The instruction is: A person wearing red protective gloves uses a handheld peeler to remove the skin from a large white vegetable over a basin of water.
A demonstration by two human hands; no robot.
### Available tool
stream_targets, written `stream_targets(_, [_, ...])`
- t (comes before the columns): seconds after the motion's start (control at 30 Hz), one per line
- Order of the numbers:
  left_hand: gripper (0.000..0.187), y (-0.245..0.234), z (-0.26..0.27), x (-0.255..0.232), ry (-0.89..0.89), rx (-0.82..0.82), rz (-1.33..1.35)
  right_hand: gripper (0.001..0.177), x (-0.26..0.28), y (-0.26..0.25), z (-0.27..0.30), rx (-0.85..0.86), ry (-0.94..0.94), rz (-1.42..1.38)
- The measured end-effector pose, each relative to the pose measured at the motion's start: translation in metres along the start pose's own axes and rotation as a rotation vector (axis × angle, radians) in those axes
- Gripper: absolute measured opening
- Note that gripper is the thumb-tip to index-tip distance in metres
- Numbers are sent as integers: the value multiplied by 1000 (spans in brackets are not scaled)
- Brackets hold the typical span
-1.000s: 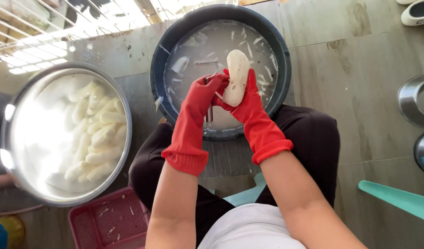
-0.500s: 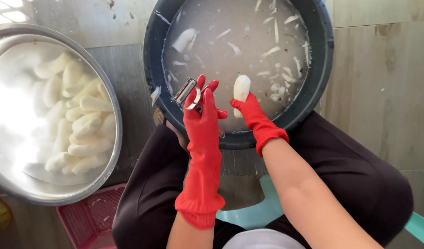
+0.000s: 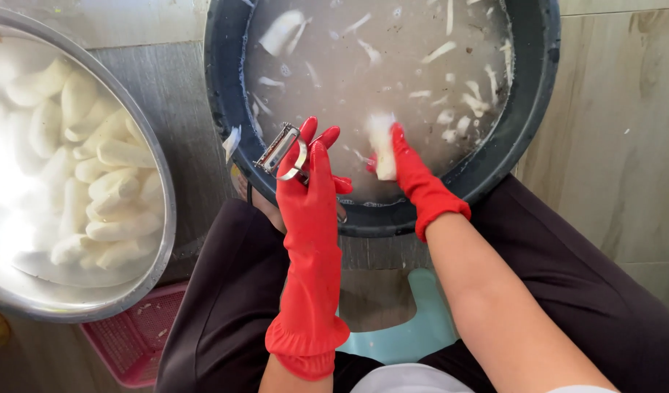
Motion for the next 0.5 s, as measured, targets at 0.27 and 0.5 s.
stream_targets(0.27, [40,10,2,-1,-3,55,26,60,7,0,9,298,23,-746])
stream_targets(0.5, [45,15,3,7,-21,-45,-132,80,-32,-29,-36,-190,-204,442])
Point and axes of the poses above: each hand's wrist, its own z-axis away from the middle knuckle, its own y-axis out of the palm, x = y × z, the point moved 7 cm from there along -z, towards the middle knuckle, and after that the axes turned 6 degrees about -x, right-handed, at the moved point
